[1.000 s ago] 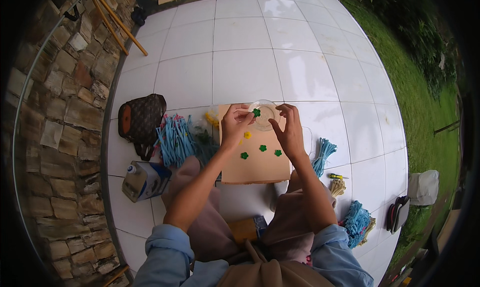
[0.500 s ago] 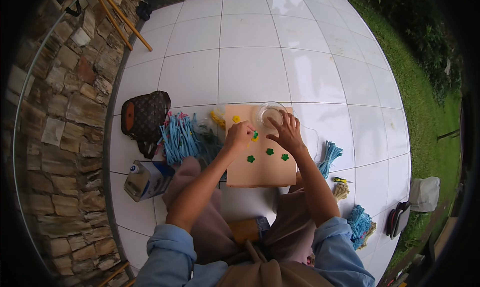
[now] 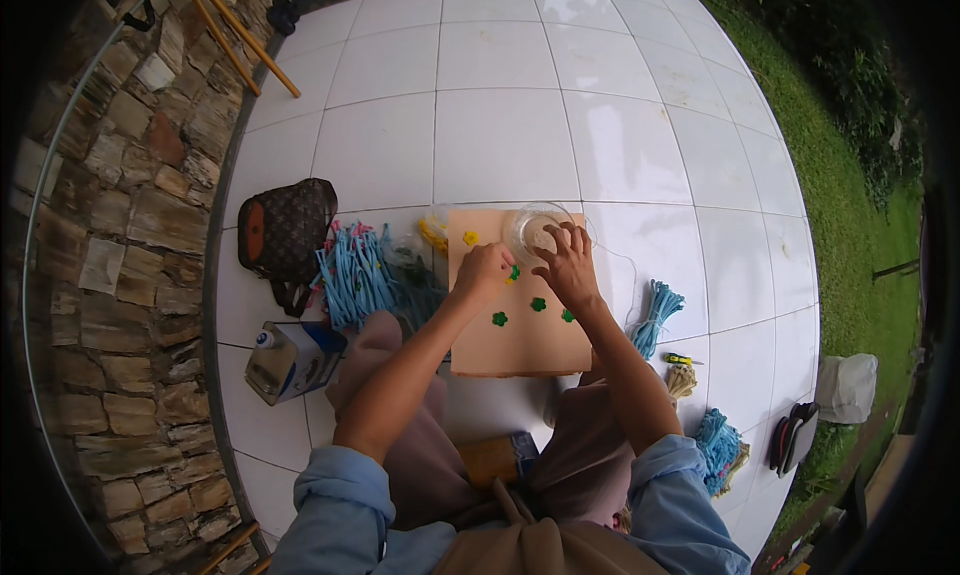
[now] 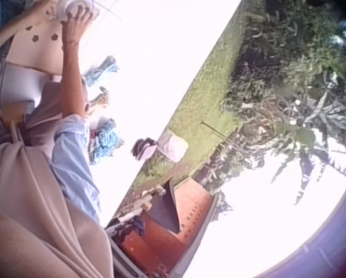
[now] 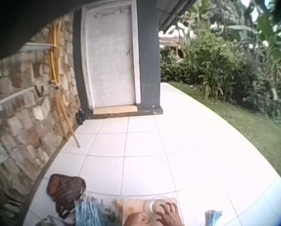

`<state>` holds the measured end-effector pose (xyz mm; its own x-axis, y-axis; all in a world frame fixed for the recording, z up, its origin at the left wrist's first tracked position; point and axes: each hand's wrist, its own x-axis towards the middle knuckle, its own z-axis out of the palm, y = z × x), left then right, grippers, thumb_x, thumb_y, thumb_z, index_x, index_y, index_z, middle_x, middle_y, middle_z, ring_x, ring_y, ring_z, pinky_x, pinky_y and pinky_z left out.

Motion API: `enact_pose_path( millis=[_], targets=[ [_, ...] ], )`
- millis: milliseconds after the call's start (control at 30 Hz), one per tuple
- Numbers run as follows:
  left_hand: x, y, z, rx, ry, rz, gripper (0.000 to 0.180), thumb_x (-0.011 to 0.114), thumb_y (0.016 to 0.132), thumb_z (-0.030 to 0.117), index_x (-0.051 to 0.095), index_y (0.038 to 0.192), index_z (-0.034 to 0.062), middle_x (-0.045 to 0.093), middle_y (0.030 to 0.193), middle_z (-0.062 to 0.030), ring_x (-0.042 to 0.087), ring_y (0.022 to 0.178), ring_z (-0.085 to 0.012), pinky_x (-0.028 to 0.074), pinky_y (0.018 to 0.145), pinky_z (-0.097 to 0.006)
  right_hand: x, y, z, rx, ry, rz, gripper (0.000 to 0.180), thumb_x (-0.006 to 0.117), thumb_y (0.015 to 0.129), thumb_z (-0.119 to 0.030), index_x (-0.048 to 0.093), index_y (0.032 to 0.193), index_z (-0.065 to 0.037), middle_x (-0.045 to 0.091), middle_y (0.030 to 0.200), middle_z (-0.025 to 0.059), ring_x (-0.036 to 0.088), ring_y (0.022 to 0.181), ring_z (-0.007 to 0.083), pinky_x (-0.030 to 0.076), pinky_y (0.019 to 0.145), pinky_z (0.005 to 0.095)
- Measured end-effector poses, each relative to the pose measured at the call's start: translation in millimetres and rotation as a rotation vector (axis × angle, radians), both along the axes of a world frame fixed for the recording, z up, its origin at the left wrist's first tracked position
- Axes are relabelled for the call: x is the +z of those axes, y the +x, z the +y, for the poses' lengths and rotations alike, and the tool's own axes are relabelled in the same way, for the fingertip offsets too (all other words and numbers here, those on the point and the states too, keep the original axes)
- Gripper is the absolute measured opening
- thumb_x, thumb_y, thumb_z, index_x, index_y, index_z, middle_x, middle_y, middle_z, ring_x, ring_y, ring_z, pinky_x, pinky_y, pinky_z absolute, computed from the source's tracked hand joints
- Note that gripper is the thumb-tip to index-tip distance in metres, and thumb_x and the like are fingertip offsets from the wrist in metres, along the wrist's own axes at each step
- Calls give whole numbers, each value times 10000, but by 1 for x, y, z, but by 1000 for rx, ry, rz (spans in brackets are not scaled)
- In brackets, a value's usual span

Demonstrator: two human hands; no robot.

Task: The person picks up small yellow and green flower-shaped ornaments, dips them into a plastic container of adhesive, and presses them onto light-blue straps one by one.

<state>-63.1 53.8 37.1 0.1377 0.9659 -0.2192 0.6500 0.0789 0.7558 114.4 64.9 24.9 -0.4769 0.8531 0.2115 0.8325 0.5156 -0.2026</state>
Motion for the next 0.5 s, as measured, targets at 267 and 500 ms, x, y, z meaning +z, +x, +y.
enact_pose_path(
  millis=[267,500],
  targets=[
    [-8,10,-2,-13,16,52,92,585,713,76,631,785,42,634,747,-130,618,740,-280,489,667,-363,-2,-2,-7,-89,-39,173,292,726,626,-167,609,884,-96,458,1140,73,364,1130,282,310,926,423],
    [-9,28,-12,-70,34,-40,57,603,708,50,610,754,17,633,711,-122,621,702,-270,489,651,-355,6,15,-4,-177,-135,222,154,654,677,-75,577,811,-77,496,1052,78,434,1029,283,401,818,410]
  ],
)
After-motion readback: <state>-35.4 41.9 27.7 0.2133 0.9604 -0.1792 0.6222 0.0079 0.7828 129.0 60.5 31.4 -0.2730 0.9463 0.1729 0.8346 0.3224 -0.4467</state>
